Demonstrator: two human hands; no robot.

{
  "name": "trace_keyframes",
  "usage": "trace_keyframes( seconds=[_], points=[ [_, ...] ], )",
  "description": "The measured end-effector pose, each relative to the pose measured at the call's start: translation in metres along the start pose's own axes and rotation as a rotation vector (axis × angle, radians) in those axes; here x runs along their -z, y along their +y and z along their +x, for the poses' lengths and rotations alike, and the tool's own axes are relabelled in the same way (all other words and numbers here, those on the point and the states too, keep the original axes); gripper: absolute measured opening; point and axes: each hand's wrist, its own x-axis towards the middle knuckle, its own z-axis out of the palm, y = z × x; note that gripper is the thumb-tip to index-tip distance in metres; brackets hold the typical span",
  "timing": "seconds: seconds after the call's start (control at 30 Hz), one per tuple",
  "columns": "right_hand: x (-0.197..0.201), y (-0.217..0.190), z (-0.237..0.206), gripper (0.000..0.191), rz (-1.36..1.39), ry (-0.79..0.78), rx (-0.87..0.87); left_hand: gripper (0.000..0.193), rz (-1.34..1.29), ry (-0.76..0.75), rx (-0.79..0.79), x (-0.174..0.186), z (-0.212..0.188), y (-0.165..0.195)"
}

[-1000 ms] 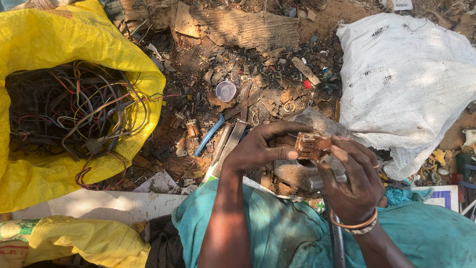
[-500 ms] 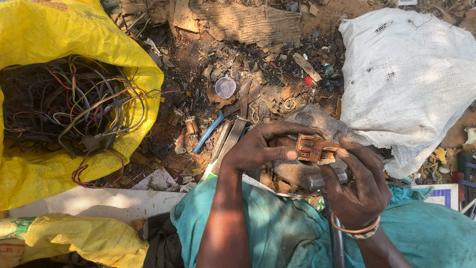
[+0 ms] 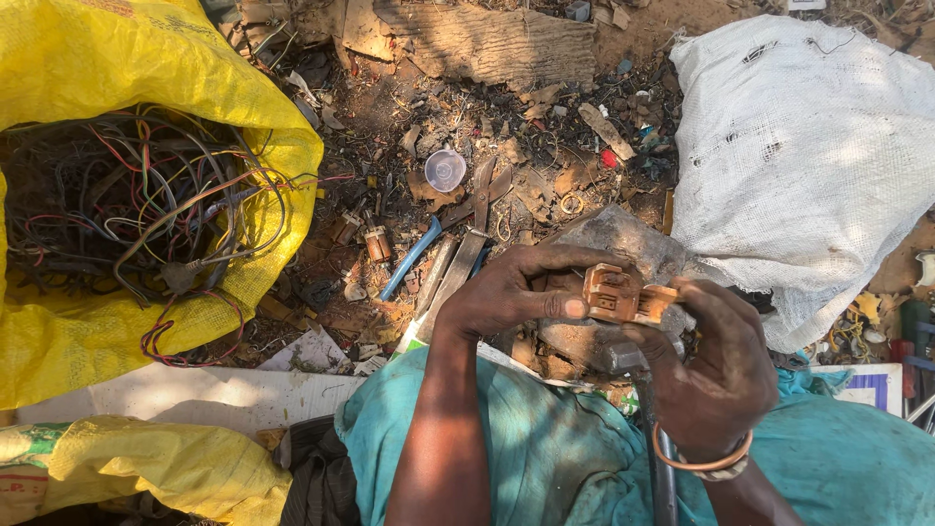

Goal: The person sits on the ground and dismantles small metal components. They hold a cylindrical metal part, pry at it with a small tool, place it on a stone block, and strike it repeatedly with a hammer, then use pliers to pull pieces apart and set the separated pieces aside.

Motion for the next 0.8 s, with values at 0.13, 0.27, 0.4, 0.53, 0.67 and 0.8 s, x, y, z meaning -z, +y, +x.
trace_keyframes(
  seconds=[0.13, 0.27, 0.4, 0.53, 0.67, 0.8],
  points=[
    [0.003, 0.009, 0.004, 0.039, 0.514, -0.008, -0.658, 0.048, 0.25, 0.052, -0.202, 0.002, 0.004, -0.002],
    [0.005, 0.021, 0.007, 0.038, 0.856, -0.134, -0.981, 0.042, 0.029, 0.117, -0.015, 0.001, 0.007, -0.006],
    [0.002, 0.027, 0.002, 0.046, 0.877, -0.17, -1.1, 0.036, -0.088, 0.104, 0.036, 0.0, 0.006, -0.011],
    [-0.001, 0.029, -0.001, 0.045, 0.9, -0.162, -1.124, 0.036, -0.02, 0.119, 0.011, 0.001, 0.005, -0.015],
    [0.0, 0.031, -0.001, 0.042, 0.917, -0.172, -1.126, 0.038, -0.027, 0.125, 0.034, 0.001, 0.006, -0.015],
    [-0.002, 0.034, 0.0, 0.043, 0.942, -0.191, -1.116, 0.044, -0.036, 0.143, 0.086, -0.001, 0.007, -0.011]
  ],
)
